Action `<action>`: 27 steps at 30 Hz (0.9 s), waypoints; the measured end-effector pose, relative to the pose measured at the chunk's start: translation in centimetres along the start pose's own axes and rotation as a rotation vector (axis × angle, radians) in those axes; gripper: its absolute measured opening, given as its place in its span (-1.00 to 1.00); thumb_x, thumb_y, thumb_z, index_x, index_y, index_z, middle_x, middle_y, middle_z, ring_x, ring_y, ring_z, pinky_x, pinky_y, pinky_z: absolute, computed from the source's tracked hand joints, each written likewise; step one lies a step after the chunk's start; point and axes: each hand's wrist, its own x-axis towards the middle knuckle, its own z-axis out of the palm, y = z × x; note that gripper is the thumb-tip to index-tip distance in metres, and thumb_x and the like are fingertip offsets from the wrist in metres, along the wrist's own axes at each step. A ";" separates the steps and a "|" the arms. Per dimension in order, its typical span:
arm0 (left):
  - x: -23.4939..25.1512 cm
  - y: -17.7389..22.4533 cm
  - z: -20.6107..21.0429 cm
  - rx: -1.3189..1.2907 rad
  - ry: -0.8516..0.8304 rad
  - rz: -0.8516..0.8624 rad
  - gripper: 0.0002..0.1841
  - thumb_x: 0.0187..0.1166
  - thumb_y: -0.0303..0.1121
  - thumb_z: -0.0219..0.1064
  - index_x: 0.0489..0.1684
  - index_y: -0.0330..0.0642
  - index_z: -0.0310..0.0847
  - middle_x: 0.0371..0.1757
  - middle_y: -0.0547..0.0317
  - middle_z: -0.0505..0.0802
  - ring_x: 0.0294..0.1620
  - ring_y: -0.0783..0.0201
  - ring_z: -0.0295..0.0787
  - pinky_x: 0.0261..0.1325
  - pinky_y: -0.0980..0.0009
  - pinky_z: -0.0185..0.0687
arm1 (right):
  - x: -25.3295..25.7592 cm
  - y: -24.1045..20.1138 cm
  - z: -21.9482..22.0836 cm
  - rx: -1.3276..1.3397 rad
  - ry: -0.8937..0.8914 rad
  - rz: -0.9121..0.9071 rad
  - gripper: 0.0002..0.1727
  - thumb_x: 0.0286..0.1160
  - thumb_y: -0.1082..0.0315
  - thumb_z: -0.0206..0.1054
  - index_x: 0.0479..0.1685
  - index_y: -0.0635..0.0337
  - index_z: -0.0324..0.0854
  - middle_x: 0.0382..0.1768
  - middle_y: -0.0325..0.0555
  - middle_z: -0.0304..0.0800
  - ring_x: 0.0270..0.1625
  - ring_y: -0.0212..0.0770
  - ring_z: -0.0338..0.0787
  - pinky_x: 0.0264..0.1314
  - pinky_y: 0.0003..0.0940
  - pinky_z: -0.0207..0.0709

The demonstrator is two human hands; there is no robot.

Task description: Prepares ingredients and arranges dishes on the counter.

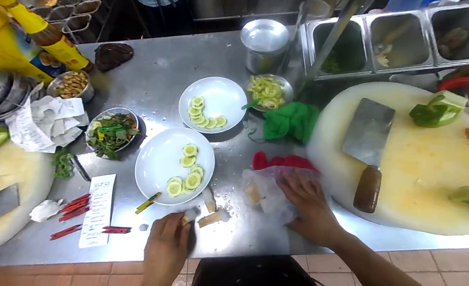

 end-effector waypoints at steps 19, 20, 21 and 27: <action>9.5 15.5 2.7 0.017 -0.597 0.255 -0.63 0.66 -0.19 0.32 0.30 -0.18 0.73 0.26 -0.05 0.81 0.36 -0.03 0.73 0.33 -0.02 0.71 | 0.4 0.2 -1.3 0.114 -0.120 0.042 0.18 0.02 -0.42 0.56 0.84 -0.22 0.26 0.91 -0.35 -0.01 0.96 -0.03 -0.30 0.87 0.39 -0.41; 11.1 17.1 3.2 0.070 -0.783 0.173 -0.51 0.60 -0.18 0.36 0.43 -0.26 0.61 0.44 -0.11 0.69 0.50 -0.10 0.60 0.42 -0.09 0.62 | 0.5 0.1 -1.5 0.117 -0.144 0.053 0.20 0.03 -0.43 0.56 0.86 -0.22 0.22 0.92 -0.35 -0.03 0.97 -0.02 -0.32 0.87 0.39 -0.43; 12.3 18.3 3.6 0.116 -0.896 0.118 -0.42 0.50 -0.21 0.43 0.48 -0.32 0.53 0.53 -0.13 0.58 0.54 -0.13 0.53 0.41 -0.12 0.62 | 0.6 0.0 -1.7 0.118 -0.176 0.068 0.22 0.05 -0.43 0.55 0.88 -0.21 0.17 0.93 -0.35 -0.07 0.97 -0.02 -0.36 0.88 0.38 -0.47; 13.3 19.4 4.2 0.178 -0.969 0.069 -0.33 0.36 -0.26 0.46 0.51 -0.31 0.42 0.31 -0.15 0.75 0.34 -0.15 0.71 0.26 -0.19 0.65 | 1.0 -0.5 -2.0 0.133 -0.240 0.114 0.22 0.16 -0.47 0.46 0.93 -0.21 0.03 0.95 -0.43 -0.22 0.96 -0.07 -0.51 0.88 0.34 -0.57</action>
